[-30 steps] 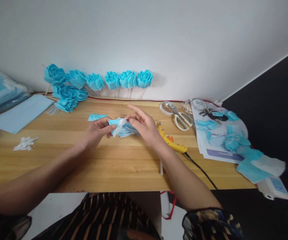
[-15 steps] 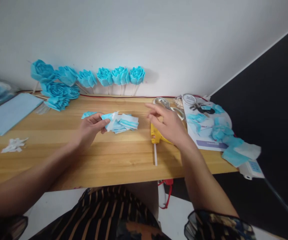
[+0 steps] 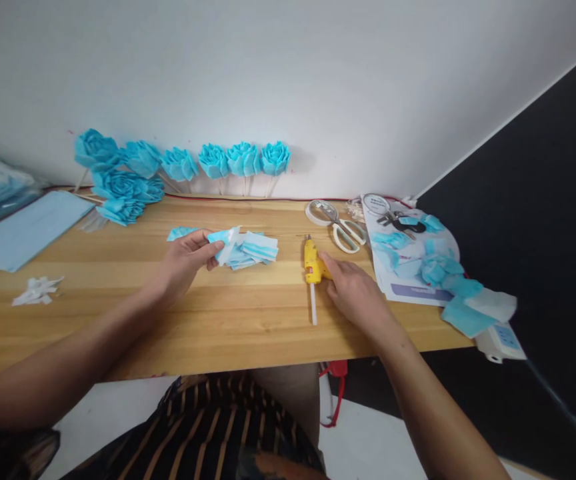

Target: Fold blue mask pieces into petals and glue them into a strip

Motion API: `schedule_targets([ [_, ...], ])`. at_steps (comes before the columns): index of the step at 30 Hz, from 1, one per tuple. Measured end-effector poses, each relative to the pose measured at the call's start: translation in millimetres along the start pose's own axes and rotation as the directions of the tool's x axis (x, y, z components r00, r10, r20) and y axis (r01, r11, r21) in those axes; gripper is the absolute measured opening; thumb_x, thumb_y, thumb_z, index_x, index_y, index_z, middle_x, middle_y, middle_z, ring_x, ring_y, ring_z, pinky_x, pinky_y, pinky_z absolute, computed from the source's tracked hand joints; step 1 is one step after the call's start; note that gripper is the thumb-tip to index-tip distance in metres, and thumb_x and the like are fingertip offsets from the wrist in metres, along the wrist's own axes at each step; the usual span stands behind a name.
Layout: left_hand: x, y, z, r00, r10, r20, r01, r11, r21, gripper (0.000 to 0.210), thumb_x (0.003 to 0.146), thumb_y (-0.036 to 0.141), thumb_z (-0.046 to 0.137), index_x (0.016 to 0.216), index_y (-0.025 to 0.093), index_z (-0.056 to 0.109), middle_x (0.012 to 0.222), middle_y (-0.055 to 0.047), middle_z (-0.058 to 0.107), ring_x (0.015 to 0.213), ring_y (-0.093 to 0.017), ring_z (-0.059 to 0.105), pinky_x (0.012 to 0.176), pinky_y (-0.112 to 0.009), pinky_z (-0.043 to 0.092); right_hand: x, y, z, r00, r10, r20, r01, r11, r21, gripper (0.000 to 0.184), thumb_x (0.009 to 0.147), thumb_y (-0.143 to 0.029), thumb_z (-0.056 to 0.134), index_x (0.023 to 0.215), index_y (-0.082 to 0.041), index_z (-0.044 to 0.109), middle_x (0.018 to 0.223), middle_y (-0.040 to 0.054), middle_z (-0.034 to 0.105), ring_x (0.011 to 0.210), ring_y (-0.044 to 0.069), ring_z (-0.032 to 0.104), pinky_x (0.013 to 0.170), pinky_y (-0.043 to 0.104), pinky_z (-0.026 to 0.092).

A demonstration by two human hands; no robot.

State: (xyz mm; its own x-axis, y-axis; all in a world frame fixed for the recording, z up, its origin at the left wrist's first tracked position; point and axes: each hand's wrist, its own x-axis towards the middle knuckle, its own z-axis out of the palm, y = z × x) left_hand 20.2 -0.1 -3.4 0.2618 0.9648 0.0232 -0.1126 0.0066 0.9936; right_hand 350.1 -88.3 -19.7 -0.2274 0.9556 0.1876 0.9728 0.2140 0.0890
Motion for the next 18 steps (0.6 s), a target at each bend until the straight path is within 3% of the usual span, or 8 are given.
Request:
schedule_targets([
  [4,0.3,-0.1,0.5,1.000,-0.020,0.002,0.020,1.000,-0.018,0.030,0.071,0.039,0.080,0.067,0.017,0.060,0.054,0.003,0.059,0.050,-0.008,0.049,0.050,-0.022,0.038,-0.7,0.2,-5.5,0.994,0.085,-0.065,-0.081,0.995,0.060,0.056,0.085,-0.015,0.052,0.140,-0.013,0.056,0.116,0.0172,0.073,0.104,0.033,0.071,0.090,0.047,0.057],
  [7,1.2,-0.1,0.8,0.999,-0.038,0.001,0.038,0.999,-0.014,0.033,0.069,0.042,0.082,0.066,0.016,0.061,0.053,0.002,0.058,0.050,-0.008,0.049,0.050,-0.022,0.038,-0.4,-4.6,-12.1,0.947,0.308,-0.087,-0.271,0.917,0.291,0.056,0.083,-0.024,0.060,0.139,-0.018,0.058,0.106,0.0129,0.075,0.088,0.030,0.072,0.079,0.043,0.058],
  [9,1.8,-0.2,0.5,0.999,-0.045,0.002,0.045,0.999,-0.014,0.034,0.068,0.043,0.082,0.066,0.016,0.061,0.053,0.002,0.058,0.050,-0.009,0.049,0.050,-0.022,0.038,0.3,-10.4,-16.9,0.864,0.488,-0.124,-0.364,0.776,0.516,0.045,0.082,-0.034,0.065,0.125,-0.020,0.066,0.091,0.0084,0.075,0.076,0.025,0.070,0.072,0.040,0.057],
  [11,2.2,-0.3,-0.1,0.999,-0.050,0.000,0.050,0.999,-0.011,0.034,0.068,0.043,0.082,0.066,0.017,0.061,0.052,0.002,0.058,0.050,-0.009,0.049,0.050,-0.022,0.038,1.7,-18.0,-22.0,0.792,0.600,-0.108,-0.337,0.579,0.742,0.028,0.083,-0.041,0.065,0.100,-0.019,0.072,0.076,0.0055,0.072,0.070,0.023,0.068,0.070,0.037,0.057],
  [12,2.2,-0.2,-0.3,0.999,-0.052,-0.001,0.052,0.999,-0.008,0.034,0.068,0.044,0.082,0.066,0.017,0.061,0.053,0.002,0.058,0.050,-0.009,0.049,0.050,-0.022,0.038,2.8,-22.3,-24.8,0.782,0.619,-0.067,-0.304,0.474,0.827,0.027,0.084,-0.043,0.064,0.090,-0.019,0.072,0.073,0.0052,0.071,0.069,0.022,0.069,0.068,0.036,0.057],
  [15,1.9,0.4,-0.4,0.998,-0.064,0.002,0.064,0.998,-0.003,0.035,0.068,0.044,0.082,0.066,0.017,0.060,0.053,0.002,0.058,0.050,-0.009,0.049,0.051,-0.022,0.039,6.8,-37.5,-34.2,0.828,0.553,0.089,-0.269,0.253,0.929,0.027,0.086,-0.043,0.064,0.095,-0.020,0.072,0.092,0.0085,0.075,0.076,0.023,0.073,0.058,0.033,0.058],
  [18,1.2,1.2,0.0,0.997,-0.076,0.002,0.076,0.997,-0.008,0.035,0.067,0.044,0.082,0.067,0.017,0.061,0.052,0.003,0.057,0.049,-0.009,0.049,0.051,-0.022,0.039,9.6,-53.5,-42.8,0.859,0.505,0.086,-0.221,0.214,0.951,0.025,0.087,-0.036,0.065,0.109,-0.025,0.071,0.115,0.0082,0.074,0.100,0.026,0.072,0.064,0.033,0.061],
])
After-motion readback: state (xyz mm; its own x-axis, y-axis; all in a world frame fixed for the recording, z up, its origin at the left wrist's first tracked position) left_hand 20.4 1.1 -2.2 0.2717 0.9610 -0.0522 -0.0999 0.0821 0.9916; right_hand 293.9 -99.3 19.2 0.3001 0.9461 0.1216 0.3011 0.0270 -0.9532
